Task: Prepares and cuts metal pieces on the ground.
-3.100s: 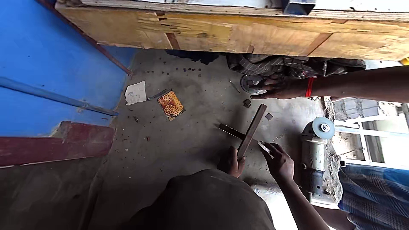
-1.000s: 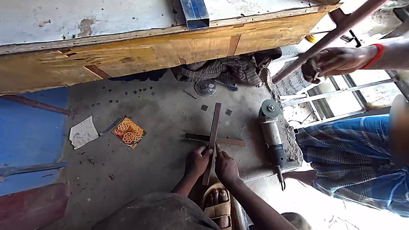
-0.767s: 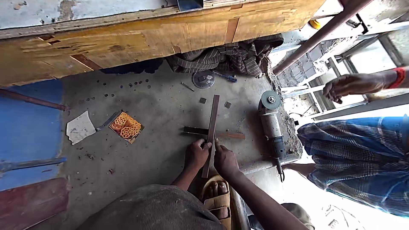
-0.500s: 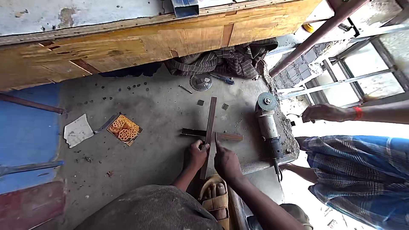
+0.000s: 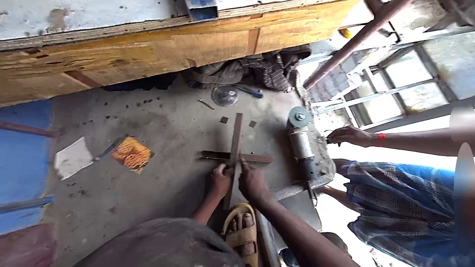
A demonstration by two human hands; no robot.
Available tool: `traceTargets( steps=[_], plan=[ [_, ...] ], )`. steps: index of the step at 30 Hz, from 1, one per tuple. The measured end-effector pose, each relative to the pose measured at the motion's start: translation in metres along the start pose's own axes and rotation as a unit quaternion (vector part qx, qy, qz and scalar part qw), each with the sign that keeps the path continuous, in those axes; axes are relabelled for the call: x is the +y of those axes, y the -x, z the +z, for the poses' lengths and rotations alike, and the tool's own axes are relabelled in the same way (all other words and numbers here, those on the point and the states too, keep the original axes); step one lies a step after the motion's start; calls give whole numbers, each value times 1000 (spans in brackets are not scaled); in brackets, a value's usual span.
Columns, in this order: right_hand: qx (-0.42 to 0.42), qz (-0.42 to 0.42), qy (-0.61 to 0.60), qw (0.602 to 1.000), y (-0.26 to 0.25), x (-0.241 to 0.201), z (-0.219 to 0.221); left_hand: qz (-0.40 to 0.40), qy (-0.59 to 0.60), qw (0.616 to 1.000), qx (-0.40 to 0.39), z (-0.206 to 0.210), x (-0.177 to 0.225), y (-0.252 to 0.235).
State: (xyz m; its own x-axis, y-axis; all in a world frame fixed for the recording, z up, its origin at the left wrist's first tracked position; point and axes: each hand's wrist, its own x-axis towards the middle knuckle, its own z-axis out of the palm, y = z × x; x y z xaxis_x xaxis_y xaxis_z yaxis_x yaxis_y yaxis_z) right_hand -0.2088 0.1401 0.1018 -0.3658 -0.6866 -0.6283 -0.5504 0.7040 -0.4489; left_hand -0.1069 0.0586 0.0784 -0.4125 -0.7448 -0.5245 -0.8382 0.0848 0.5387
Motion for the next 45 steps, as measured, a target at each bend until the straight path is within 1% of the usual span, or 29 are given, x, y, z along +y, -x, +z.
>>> traceTargets(
  steps=[1, 3, 7, 8, 13, 16, 17, 18, 19, 20, 21, 22, 23, 24, 25, 27, 28, 30, 31, 33, 34, 36, 38, 39, 41, 43, 44, 45],
  plan=[
    [4, -3, -6, 1000, -5, 2, 2, 8, 3, 1000, -1, 1, 1, -1],
    [-20, -19, -18, 999, -5, 8, 8, 10, 7, 1000, 3, 4, 1, -4],
    [-154, -54, 13, 986, 19, 28, 8, 1, 8, 1000, -5, 5, -2, -6],
    [-168, -63, 22, 984, 25, 32, 8, 2, 15, 1000, -10, 6, -3, -6],
    [-131, -82, 46, 987, 36, 45, -17, -5, 100, 994, -43, 3, -22, -8],
    [-116, -119, 45, 985, 35, 67, -29, 11, 121, 993, -11, -10, -42, -3],
    [-89, -120, 47, 988, 38, 74, -39, 19, 115, 993, 10, -14, -49, -3],
    [-30, -117, 47, 992, 45, 79, -50, 25, 106, 993, 38, -22, -56, -2],
    [73, -121, 45, 989, 49, 86, -61, 28, 86, 994, 69, -33, -66, 0],
    [201, -124, 26, 971, 49, 96, -71, 29, 55, 994, 94, -46, -76, 2],
    [327, -115, -19, 938, 44, 107, -86, 23, 21, 993, 115, -58, -83, 3],
    [417, -80, -70, 903, 38, 115, -108, 17, -8, 991, 136, -69, -89, 2],
    [467, -52, -86, 879, 32, 124, -128, 13, -28, 987, 160, -77, -99, -1],
    [486, -45, -60, 871, 27, 132, -142, 4, -39, 983, 182, -82, -112, -6],
    [473, -62, -3, 879, 22, 137, -148, -5, -43, 979, 200, -86, -124, -10],
    [379, -116, 133, 908, 13, 138, -145, -30, -40, 975, 219, -92, -139, -19],
    [333, -133, 170, 918, 5, 135, -138, -48, -38, 972, 225, -94, -142, -21],
    [223, -133, 189, 947, -11, 119, -115, -64, -38, 963, 258, -95, -141, -21],
    [162, -128, 188, 960, -19, 110, -99, -53, -38, 955, 288, -96, -140, -19],
    [104, -120, 187, 969, -29, 89, -66, -13, -38, 943, 329, -100, -133, -12],
    [95, -105, 182, 973, -31, 80, -54, 17, -31, 945, 327, -101, -127, -10],
    [89, -52, 175, 979, -33, 67, -41, 82, -4, 952, 294, -96, -113, -10],
    [67, -2, 151, 986, -31, 55, -34, 140, 30, 953, 267, -80, -103, -11],
    [57, 17, 132, 989, -30, 46, -30, 156, 49, 955, 246, -71, -94, -11],
    [40, 58, 90, 993, -25, 23, -24, 172, 54, 969, 171, -52, -68, -5],
    [16, 89, 22, 996, -26, 8, -22, 185, 31, 980, 73, -33, -39, 0],
    [0, 88, -41, 995, -29, 7, -20, 192, 15, 980, 40, -23, -28, 2],
    [-16, 68, -108, 992, -31, 9, -17, 194, 5, 981, 22, -16, -22, 4]
  ],
)
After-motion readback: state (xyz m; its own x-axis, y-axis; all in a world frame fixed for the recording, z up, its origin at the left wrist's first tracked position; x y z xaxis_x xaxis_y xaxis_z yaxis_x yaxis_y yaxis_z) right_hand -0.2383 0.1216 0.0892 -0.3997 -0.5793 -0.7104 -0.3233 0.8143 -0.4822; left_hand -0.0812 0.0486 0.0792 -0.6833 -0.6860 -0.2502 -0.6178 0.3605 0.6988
